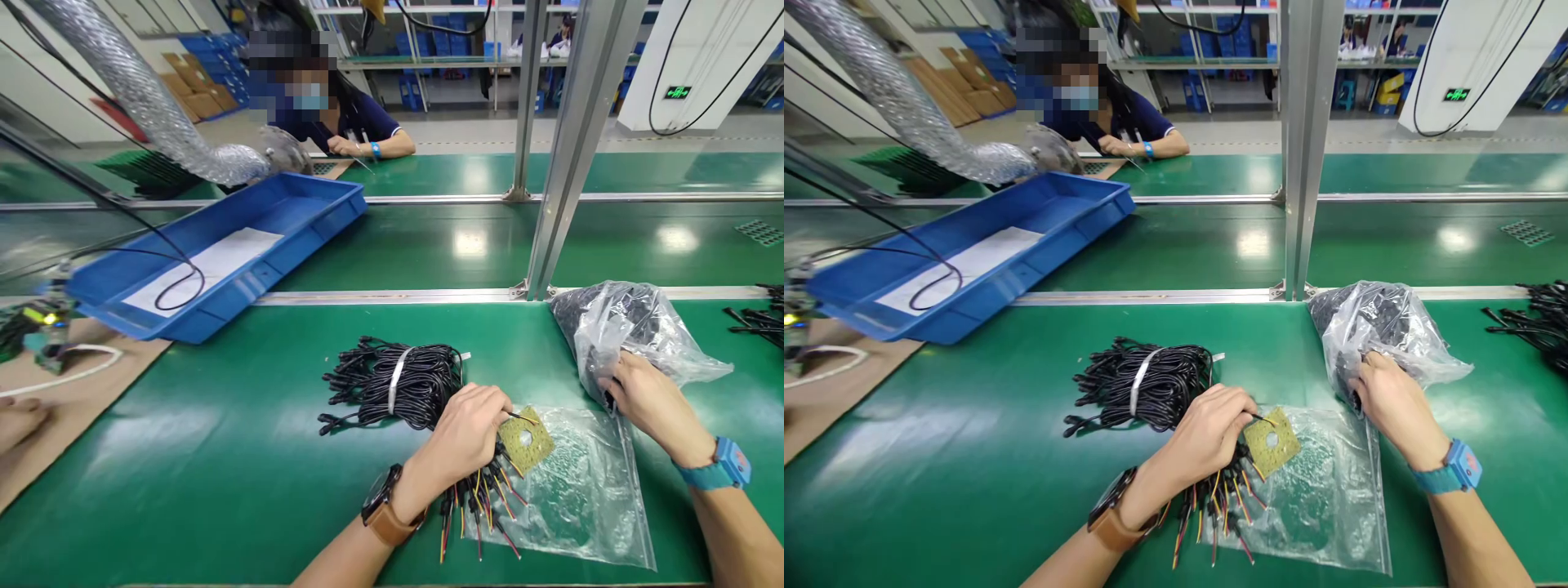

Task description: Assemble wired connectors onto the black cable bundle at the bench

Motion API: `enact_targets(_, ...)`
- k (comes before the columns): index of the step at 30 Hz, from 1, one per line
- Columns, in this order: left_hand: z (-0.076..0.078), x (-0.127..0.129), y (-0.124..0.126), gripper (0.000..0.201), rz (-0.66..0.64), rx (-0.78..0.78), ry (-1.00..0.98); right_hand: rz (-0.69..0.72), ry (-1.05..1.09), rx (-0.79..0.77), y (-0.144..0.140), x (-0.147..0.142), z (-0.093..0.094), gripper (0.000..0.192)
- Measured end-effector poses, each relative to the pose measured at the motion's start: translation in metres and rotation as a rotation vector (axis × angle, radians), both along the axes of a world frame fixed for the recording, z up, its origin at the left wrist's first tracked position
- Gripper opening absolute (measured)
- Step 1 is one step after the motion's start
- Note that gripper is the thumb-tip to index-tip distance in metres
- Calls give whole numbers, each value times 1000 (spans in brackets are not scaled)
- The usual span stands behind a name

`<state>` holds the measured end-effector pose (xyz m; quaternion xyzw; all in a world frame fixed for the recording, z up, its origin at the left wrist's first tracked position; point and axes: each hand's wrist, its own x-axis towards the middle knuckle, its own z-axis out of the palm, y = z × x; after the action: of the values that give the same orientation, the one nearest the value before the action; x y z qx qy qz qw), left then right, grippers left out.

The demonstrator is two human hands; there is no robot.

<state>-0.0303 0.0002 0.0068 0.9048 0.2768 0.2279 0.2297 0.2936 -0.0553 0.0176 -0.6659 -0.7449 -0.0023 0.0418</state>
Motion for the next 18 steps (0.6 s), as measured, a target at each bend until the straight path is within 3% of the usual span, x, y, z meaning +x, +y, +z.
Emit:
enact_targets(4, 3, -6, -2, 22, -51, -35, 136, -8, 1, 17, 1, 9, -9, 20)
enact_targets(9, 6, -4, -5, 24, -23, -30, 262, 12, 2, 37, 0, 6, -10, 21)
enact_targets(18, 9, -3, -5, 25, -31, 6, 330, -51, -33, 42, 0, -2, -7, 25)
